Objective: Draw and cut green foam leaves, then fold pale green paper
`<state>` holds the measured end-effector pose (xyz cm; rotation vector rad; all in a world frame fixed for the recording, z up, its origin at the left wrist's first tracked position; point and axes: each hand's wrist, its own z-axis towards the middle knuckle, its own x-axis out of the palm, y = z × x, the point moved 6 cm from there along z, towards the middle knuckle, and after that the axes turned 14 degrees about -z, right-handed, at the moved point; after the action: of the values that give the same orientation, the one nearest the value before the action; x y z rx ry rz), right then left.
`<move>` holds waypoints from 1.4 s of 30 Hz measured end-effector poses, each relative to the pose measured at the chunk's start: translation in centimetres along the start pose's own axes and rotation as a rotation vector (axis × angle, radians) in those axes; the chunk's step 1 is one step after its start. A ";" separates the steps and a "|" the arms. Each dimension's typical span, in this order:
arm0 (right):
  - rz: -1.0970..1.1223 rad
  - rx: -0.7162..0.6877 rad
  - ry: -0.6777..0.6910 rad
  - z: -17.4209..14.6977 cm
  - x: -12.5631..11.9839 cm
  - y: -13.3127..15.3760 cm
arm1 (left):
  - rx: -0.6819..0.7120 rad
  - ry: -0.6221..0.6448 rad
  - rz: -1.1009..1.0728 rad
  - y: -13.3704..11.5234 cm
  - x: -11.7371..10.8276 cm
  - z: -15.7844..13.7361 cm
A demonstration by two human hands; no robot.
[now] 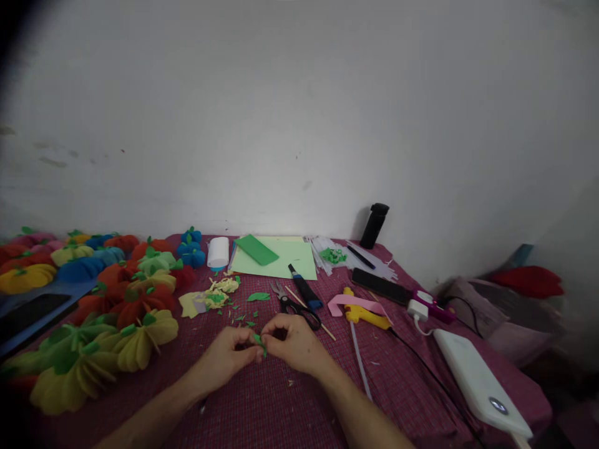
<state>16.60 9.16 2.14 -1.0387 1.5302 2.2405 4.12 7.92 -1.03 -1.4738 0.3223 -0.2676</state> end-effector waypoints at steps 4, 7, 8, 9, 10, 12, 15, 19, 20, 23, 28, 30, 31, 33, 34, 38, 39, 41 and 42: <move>0.048 0.025 0.035 0.0 0.2 -0.1 | 0.001 0.012 -0.011 0.1 0.1 0.1; 0.064 0.040 0.035 0.2 0.3 -0.4 | -0.015 -0.029 -0.111 0.1 -0.1 0.4; 0.065 0.052 0.008 0.3 0.2 -0.6 | -0.024 -0.055 -0.162 0.2 -0.2 0.4; 0.065 0.070 -0.029 0.4 0.0 -0.8 | -0.028 -0.086 -0.219 0.2 -0.3 0.5; 0.064 0.091 -0.072 0.5 -0.2 -1.1 | -0.025 -0.120 -0.276 0.2 -0.4 0.5; 0.059 0.133 -0.145 0.6 -0.5 -1.6 | -0.008 -0.181 -0.364 0.1 -0.7 0.4; 0.059 0.161 -0.182 0.7 -0.4 -1.7 | 0.001 -0.206 -0.405 0.1 -0.7 0.4; 0.078 0.142 -0.182 0.6 -0.1 -1.4 | 0.003 -0.196 -0.398 -0.1 -0.4 0.4; 0.080 0.133 -0.180 0.6 -0.1 -1.3 | 0.008 -0.197 -0.391 -0.2 -0.4 0.4; 0.075 0.102 -0.165 0.6 0.1 -1.1 | 0.027 -0.206 -0.365 -0.4 -0.5 0.5; 0.079 0.071 -0.136 0.6 0.2 -1.1 | 0.024 -0.217 -0.347 -0.2 -0.6 0.6; 0.116 0.096 -0.115 0.6 0.4 -1.3 | 0.025 -0.227 -0.355 -0.1 -0.7 0.6; 0.150 0.120 -0.102 0.6 0.5 -1.4 | 0.024 -0.231 -0.356 0.0 -0.7 0.6; 0.234 0.186 -0.074 0.6 0.8 -1.7 | 0.013 -0.238 -0.364 0.0 -0.8 0.5; 0.279 0.221 -0.056 0.5 1.0 -1.9 | 0.001 -0.241 -0.375 0.1 -0.8 0.5; 0.402 0.294 0.019 0.4 1.5 -2.0 | -0.034 -0.233 -0.440 -0.1 -0.7 0.3; 0.418 0.294 0.030 0.4 1.6 -1.9 | -0.036 -0.231 -0.445 -0.2 -0.7 0.3; 0.439 0.288 0.035 0.4 1.5 -1.7 | -0.038 -0.240 -0.429 -0.2 -0.8 0.2; 0.446 0.284 0.030 0.4 1.4 -1.7 | -0.036 -0.248 -0.405 -0.2 -0.8 0.3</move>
<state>16.38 9.94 0.11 -0.7043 2.1924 2.1745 3.43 8.45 -0.79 -1.5813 -0.1758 -0.3989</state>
